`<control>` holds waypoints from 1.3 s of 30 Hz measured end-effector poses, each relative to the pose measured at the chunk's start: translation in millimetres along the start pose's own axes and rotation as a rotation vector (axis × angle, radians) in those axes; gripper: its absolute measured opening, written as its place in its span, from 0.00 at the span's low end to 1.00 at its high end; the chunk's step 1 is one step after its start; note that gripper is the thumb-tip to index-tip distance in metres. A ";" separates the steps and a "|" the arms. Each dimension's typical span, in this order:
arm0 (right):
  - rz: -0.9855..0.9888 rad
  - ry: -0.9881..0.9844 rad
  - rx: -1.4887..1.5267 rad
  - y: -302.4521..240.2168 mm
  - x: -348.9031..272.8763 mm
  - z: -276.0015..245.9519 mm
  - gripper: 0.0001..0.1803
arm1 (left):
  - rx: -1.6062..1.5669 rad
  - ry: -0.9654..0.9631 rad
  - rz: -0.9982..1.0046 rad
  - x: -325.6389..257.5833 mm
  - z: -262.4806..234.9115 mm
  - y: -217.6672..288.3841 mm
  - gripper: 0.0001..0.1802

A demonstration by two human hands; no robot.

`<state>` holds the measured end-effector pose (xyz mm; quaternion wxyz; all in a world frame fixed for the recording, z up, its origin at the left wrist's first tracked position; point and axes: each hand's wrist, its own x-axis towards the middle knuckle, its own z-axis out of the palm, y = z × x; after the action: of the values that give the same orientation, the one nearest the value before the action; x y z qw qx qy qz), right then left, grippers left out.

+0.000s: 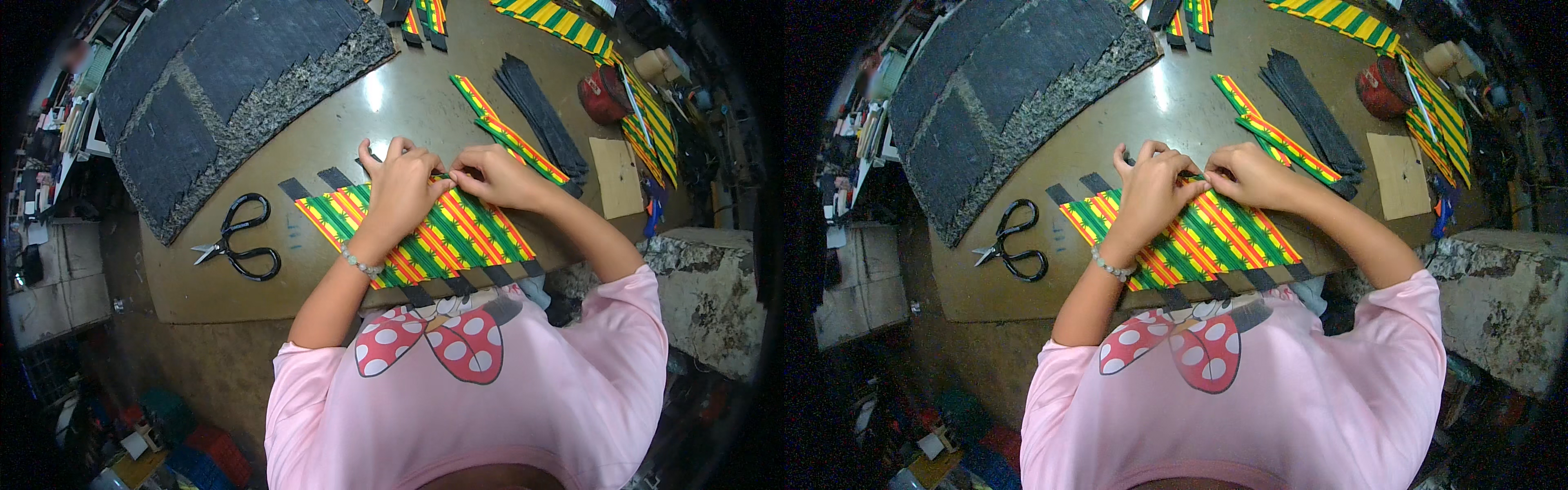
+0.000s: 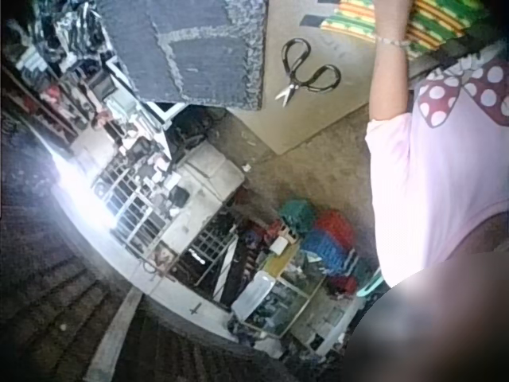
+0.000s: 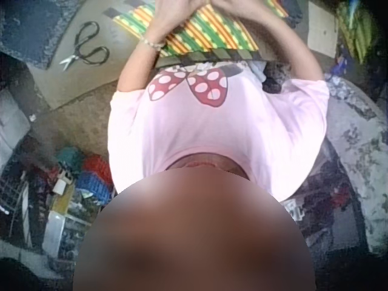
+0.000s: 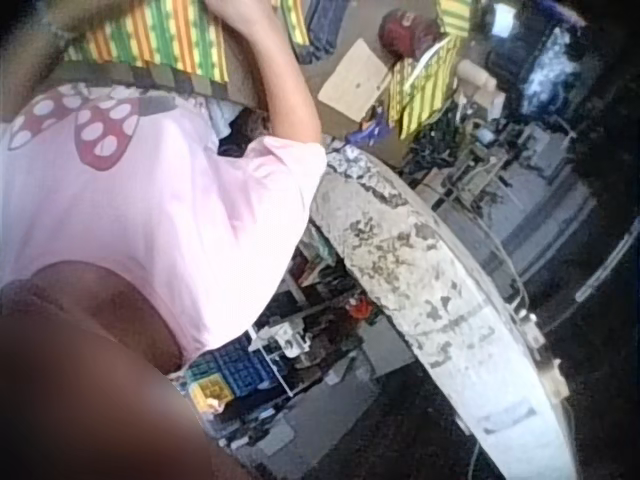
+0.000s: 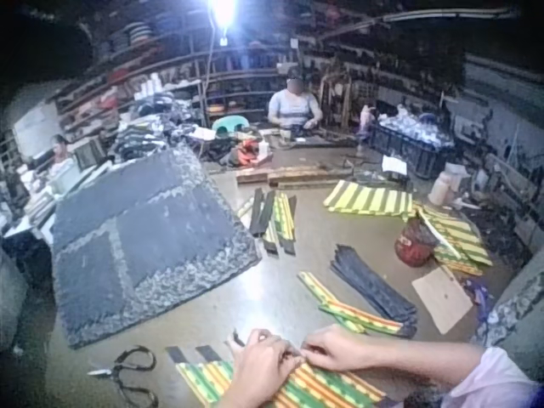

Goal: The person assembles a flat panel by layering black fabric strips over a green and yellow striped base. They repeatedly pick strips, align them, and press them into place, then flip the panel to add more strips on the other side.

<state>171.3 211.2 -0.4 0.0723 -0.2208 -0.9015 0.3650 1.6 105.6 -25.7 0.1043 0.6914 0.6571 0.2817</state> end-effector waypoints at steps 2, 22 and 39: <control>0.035 -0.026 -0.003 0.0 -2.2 -1.4 0.12 | -0.051 -0.083 -0.025 1.7 -3.8 -5.2 0.10; 0.228 -0.215 0.346 44.4 2.1 -25.2 0.28 | -0.182 0.117 -0.007 2.9 -3.2 -11.6 0.10; 0.392 0.486 0.684 35.3 -57.1 14.9 0.27 | -0.866 0.052 -0.448 10.1 -52.9 -67.2 0.13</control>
<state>230.1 198.6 -33.8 0.2800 -0.4297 -0.6275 0.5859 -83.6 111.1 -14.4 0.4238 0.4189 0.6146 0.5169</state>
